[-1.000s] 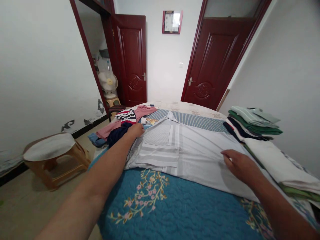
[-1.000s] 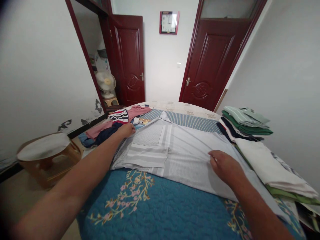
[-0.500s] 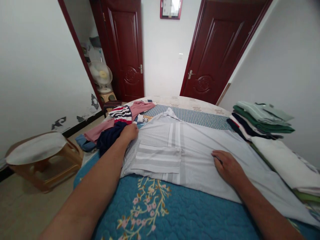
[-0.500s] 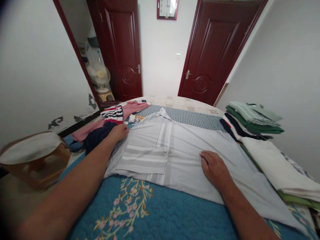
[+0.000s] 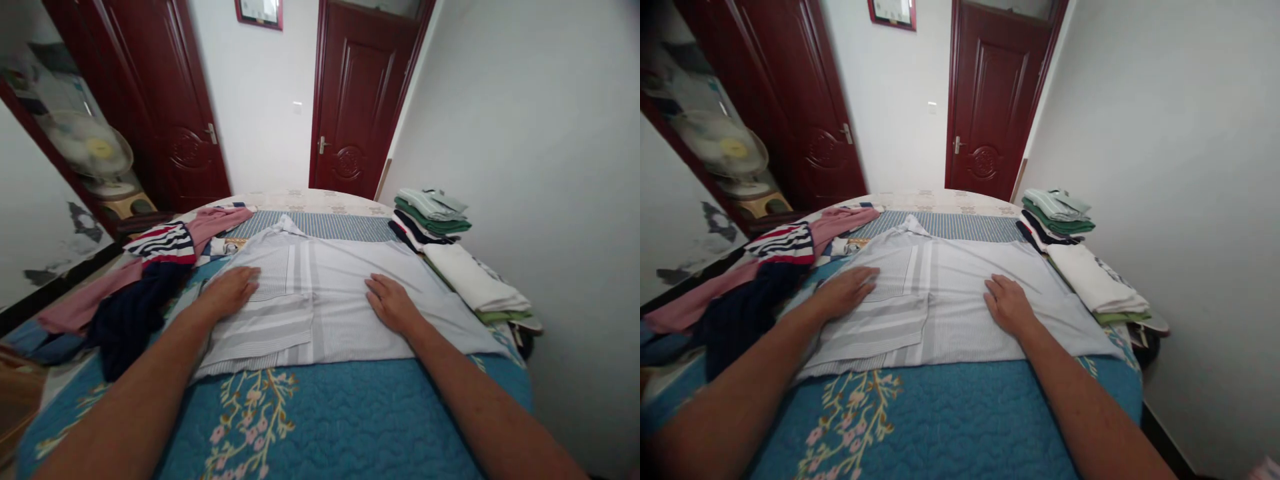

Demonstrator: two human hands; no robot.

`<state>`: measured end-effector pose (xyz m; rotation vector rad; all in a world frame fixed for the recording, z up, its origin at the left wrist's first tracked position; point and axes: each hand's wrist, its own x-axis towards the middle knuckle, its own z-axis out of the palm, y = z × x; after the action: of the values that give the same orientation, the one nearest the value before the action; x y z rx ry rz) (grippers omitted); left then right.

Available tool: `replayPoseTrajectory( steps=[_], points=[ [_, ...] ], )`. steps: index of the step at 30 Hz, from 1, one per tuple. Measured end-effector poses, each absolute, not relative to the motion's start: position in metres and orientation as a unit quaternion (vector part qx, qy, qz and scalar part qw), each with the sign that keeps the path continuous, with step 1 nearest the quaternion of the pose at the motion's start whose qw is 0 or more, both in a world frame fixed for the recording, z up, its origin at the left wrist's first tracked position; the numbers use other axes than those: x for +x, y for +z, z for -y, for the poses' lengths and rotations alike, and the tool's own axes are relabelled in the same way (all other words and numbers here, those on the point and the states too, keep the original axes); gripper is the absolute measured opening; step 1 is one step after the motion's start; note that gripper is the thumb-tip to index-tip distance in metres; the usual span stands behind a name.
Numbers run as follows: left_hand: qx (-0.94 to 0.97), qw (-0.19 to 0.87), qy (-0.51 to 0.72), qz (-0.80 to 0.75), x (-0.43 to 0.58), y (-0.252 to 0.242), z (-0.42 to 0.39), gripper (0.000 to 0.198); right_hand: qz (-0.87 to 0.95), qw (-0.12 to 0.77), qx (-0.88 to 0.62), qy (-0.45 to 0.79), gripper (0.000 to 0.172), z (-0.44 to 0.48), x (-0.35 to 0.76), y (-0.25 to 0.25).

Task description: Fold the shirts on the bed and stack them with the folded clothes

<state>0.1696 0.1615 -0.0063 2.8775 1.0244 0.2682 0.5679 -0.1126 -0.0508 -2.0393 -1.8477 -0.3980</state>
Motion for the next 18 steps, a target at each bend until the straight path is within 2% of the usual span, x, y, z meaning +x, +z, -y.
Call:
replayPoseTrajectory(
  steps=[8,18],
  points=[
    [0.887,-0.021,0.026,-0.461,0.172,-0.035,-0.177,0.080,0.551,0.100,-0.824,-0.091,0.057,0.115,0.585,-0.046],
    [0.867,-0.008,0.021,-0.498,0.177,-0.034,-0.175,0.087,0.483,0.048,-0.874,-0.031,0.063,0.091,0.642,-0.043]
  ],
)
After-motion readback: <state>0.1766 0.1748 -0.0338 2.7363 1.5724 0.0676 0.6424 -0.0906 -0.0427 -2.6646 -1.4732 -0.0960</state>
